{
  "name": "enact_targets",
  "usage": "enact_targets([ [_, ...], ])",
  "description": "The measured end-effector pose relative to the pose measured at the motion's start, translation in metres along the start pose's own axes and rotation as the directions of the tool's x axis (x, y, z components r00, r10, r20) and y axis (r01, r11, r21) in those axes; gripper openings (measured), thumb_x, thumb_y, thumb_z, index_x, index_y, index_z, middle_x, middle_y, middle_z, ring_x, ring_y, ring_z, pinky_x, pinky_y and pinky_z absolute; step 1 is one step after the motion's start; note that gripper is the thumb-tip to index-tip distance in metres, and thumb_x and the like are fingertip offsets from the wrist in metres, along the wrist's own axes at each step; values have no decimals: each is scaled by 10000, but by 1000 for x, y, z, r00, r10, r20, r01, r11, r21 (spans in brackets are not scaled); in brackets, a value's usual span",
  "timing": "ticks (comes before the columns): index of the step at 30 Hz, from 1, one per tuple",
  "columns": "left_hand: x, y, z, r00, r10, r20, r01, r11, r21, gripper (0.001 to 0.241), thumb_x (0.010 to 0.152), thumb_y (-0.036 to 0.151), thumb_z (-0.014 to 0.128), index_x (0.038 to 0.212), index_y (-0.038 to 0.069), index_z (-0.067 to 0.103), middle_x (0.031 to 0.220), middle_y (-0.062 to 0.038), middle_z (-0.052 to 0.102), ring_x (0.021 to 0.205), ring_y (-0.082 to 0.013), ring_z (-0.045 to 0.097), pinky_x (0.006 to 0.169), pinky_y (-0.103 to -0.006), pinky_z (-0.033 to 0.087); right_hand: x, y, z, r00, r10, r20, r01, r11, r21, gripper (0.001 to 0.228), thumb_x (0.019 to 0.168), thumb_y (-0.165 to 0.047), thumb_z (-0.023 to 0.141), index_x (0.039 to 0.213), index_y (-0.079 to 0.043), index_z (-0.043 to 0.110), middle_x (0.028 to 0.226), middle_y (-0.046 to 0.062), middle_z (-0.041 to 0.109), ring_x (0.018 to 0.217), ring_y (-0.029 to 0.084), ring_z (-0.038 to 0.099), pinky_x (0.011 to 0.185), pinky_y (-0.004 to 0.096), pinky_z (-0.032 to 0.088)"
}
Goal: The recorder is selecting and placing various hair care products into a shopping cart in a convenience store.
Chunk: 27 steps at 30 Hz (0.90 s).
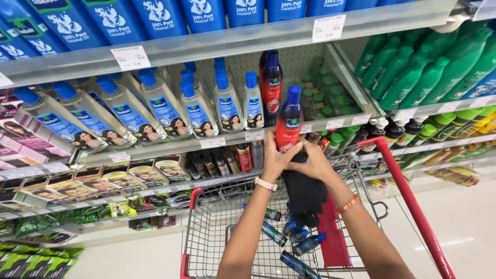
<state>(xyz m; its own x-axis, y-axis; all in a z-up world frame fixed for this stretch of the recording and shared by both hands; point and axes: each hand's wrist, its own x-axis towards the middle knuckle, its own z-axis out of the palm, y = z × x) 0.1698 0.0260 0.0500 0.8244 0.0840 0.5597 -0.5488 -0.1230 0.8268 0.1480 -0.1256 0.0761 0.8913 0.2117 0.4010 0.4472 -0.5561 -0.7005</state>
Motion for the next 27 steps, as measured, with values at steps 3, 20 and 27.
enact_targets([
  [3, 14, 0, -3, 999, 1, -51, 2, 999, 49, 702, 772, 320, 889, 1295, -13, 559, 1233, -197, 579, 1172, -297, 612, 1029, -404, 502, 26, 12, 7, 998, -51, 43, 46, 993, 110, 719, 618, -257, 918, 1233, -27, 624, 1056, 178, 744, 986, 346, 736, 897, 420, 551],
  [20, 67, -10, 21, 966, 170, -196, -148, 981, 123, 737, 935, 282, 750, 1498, -38, 398, 1433, -266, 544, 1339, -420, 553, 1137, -460, 440, 99, 42, 24, 953, -224, -203, 216, 975, -59, 378, 783, -106, 726, 1148, -26, 670, 1111, 233, 717, 1091, 420, 684, 928, 457, 540],
  [27, 60, -15, 25, 961, 164, -222, -128, 977, 169, 675, 986, 245, 657, 1518, -51, 366, 1462, -313, 510, 1354, -471, 523, 1140, -483, 419, 99, 21, 21, 981, -87, -174, 74, 994, -81, 513, 808, -196, 727, 1286, -29, 643, 1060, 263, 709, 1050, 449, 657, 853, 500, 541],
])
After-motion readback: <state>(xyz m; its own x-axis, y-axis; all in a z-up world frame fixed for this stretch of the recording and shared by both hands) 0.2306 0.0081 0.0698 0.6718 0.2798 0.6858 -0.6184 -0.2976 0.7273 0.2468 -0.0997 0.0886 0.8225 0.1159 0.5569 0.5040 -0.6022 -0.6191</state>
